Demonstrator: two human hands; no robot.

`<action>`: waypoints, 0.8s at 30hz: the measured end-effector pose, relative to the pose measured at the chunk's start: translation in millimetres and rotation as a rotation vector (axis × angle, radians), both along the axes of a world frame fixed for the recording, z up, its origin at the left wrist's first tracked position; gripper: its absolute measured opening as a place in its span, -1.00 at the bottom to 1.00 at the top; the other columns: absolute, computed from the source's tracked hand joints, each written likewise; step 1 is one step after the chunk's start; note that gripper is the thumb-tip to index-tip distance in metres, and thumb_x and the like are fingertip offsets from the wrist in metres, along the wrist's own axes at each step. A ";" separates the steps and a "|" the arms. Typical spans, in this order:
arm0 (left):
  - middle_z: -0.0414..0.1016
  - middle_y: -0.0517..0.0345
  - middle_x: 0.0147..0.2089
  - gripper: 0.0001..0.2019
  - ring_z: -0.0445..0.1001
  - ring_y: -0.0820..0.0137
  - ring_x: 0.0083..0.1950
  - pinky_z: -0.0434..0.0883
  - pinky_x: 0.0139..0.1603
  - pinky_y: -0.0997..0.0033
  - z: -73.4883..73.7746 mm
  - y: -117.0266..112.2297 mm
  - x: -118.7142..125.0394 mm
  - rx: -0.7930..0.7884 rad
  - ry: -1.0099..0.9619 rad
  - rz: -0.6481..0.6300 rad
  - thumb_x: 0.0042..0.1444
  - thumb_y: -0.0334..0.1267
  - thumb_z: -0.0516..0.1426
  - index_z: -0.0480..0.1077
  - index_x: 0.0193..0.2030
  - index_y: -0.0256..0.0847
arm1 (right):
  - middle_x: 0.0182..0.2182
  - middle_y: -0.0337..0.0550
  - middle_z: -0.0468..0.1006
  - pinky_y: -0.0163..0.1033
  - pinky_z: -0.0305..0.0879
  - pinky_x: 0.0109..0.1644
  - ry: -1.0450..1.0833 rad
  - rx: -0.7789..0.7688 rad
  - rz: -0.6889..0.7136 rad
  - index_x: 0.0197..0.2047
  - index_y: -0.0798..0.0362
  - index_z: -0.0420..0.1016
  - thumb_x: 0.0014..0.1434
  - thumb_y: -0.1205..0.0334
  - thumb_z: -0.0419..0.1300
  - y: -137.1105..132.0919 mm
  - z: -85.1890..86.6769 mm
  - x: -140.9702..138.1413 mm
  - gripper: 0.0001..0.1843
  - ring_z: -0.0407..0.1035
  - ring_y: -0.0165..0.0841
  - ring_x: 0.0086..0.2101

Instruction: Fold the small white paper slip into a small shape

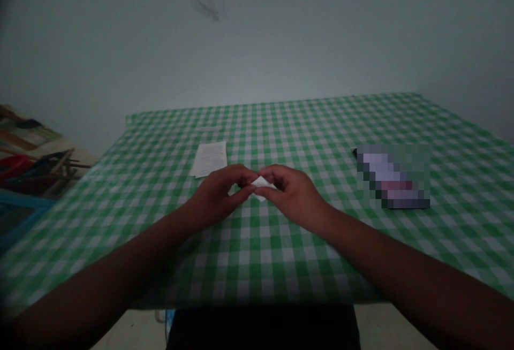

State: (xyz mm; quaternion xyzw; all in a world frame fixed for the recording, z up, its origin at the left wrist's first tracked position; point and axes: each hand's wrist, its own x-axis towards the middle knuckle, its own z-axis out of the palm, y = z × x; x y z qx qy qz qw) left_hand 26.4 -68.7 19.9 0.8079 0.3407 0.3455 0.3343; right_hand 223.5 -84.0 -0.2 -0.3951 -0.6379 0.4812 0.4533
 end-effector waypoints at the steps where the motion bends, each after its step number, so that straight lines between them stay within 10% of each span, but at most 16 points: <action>1: 0.54 0.13 -0.23 -0.89 0.47 0.43 -0.24 0.40 -0.16 0.40 1.4 -0.2 0.1 0.052 0.026 -0.009 0.19 -0.31 0.18 0.51 -0.15 -0.16 | -0.26 -0.19 0.63 -0.10 0.44 -0.10 -0.020 -0.005 -0.019 -0.20 -0.04 0.57 0.05 0.10 0.39 0.3 0.4 0.3 -0.76 0.51 -0.29 -0.24; 16: 0.56 0.14 -0.21 -0.83 0.48 0.49 -0.31 0.46 -0.21 0.43 -1.0 1.4 -2.1 0.371 0.182 0.114 0.21 -0.38 0.18 0.46 -0.05 -0.21 | -0.52 -0.26 0.56 -0.20 0.35 -0.39 -0.126 -0.107 -0.128 -0.34 -0.02 0.62 0.04 0.07 0.37 6.2 6.5 9.5 -0.82 0.39 -0.40 -0.52; 24: 0.55 0.16 -0.31 -0.95 0.52 0.45 -0.27 0.47 -0.20 0.41 -2.1 1.2 0.1 0.199 -0.035 0.199 0.13 -0.30 0.27 0.52 -0.29 -0.20 | -0.25 -0.19 0.62 -0.09 0.42 0.00 0.119 -0.017 -0.097 -0.41 -0.04 0.63 0.00 0.19 0.42 4.0 9.3 1.2 -0.92 0.51 -0.31 -0.19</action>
